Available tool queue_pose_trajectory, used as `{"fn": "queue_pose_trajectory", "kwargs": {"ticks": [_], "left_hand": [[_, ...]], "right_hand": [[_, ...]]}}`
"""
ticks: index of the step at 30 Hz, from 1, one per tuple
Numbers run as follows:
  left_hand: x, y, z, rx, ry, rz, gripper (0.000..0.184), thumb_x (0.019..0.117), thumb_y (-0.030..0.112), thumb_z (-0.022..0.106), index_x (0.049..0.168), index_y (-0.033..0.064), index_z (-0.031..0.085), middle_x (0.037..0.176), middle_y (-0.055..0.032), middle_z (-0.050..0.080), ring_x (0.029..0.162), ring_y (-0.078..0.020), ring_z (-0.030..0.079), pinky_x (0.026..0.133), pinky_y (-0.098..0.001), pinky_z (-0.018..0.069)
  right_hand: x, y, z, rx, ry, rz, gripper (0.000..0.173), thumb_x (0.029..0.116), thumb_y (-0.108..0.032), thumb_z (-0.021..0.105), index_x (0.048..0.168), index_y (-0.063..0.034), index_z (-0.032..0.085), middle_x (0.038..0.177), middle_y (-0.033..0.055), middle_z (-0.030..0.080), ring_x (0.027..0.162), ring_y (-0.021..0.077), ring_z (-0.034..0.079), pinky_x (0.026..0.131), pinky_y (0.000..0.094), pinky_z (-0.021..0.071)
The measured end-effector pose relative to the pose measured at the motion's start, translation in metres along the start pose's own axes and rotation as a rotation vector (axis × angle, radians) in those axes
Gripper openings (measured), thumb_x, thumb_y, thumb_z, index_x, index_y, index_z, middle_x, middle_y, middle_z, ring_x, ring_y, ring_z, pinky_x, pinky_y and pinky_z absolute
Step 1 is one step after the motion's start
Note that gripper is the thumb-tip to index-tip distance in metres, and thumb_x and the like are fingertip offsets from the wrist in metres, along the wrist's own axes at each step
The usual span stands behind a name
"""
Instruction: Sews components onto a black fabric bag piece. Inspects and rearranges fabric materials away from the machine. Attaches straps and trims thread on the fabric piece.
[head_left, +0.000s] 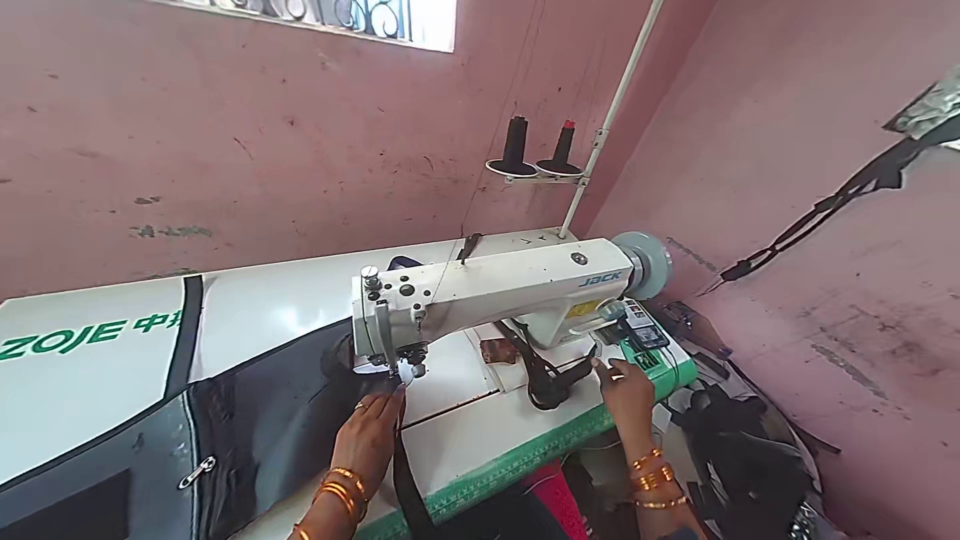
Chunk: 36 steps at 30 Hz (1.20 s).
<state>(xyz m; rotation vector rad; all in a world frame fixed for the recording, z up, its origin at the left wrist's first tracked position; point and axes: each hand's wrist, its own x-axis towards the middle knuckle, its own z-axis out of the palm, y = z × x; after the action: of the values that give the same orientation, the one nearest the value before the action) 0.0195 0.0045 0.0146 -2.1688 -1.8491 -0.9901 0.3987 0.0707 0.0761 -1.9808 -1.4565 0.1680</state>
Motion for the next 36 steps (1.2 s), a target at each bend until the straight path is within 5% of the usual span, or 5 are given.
{"fn": "queue_pose_trajectory", "kwargs": {"ticks": [6,13,20,28,36], "left_hand": [[0.004,0.013,-0.004,-0.037,-0.047,-0.121,0.023,0.0868,-0.013,0.062,0.1,-0.0037,0.078,0.106,-0.0211,0.076,0.108,-0.0416,0.071,0.093,-0.0551,0.0564],[0.02,-0.033,-0.01,-0.265,0.114,-0.096,0.017,0.0913,-0.002,0.06,0.098,-0.0012,0.076,0.096,-0.017,0.076,0.095,-0.0335,0.074,0.091,-0.0465,0.0578],[0.034,-0.036,-0.022,-0.152,-0.011,0.23,0.019,0.087,-0.01,0.058,0.091,-0.0035,0.075,0.094,-0.0172,0.077,0.094,-0.0349,0.075,0.087,-0.0471,0.0596],[-0.014,-0.007,-0.002,-0.035,0.024,0.122,0.019,0.0844,-0.004,0.063,0.091,0.0049,0.079,0.1,-0.0085,0.077,0.1,-0.0272,0.074,0.081,-0.0408,0.062],[0.013,-0.013,-0.009,-0.14,-0.157,-0.136,0.021,0.0947,-0.001,0.06,0.102,0.0034,0.079,0.114,-0.0173,0.072,0.116,-0.0354,0.067,0.089,-0.0482,0.0594]], "right_hand": [[0.011,-0.016,0.03,0.514,0.004,-0.272,0.014,0.0891,0.005,0.065,0.1,0.0085,0.073,0.1,0.0191,0.072,0.091,0.0212,0.07,0.084,0.0347,0.0573],[-0.038,-0.16,0.089,0.389,-1.129,-0.414,0.011,0.0921,-0.007,0.071,0.099,0.002,0.072,0.085,0.0071,0.067,0.072,0.0122,0.06,0.07,0.0303,0.0514],[-0.066,-0.226,0.13,0.239,-0.905,-0.468,0.038,0.0998,-0.009,0.058,0.132,0.0114,0.058,0.134,0.0298,0.059,0.131,0.0364,0.055,0.114,0.0445,0.0399],[-0.042,-0.154,0.035,0.502,-0.582,-0.87,0.023,0.0959,-0.012,0.061,0.105,0.003,0.076,0.104,0.0128,0.076,0.096,0.0177,0.074,0.088,0.0339,0.0606],[0.214,-0.066,-0.088,-0.065,0.023,-0.253,0.053,0.1086,-0.031,0.049,0.135,0.0147,0.054,0.137,0.0414,0.052,0.133,0.0537,0.048,0.112,0.0662,0.031]]}}
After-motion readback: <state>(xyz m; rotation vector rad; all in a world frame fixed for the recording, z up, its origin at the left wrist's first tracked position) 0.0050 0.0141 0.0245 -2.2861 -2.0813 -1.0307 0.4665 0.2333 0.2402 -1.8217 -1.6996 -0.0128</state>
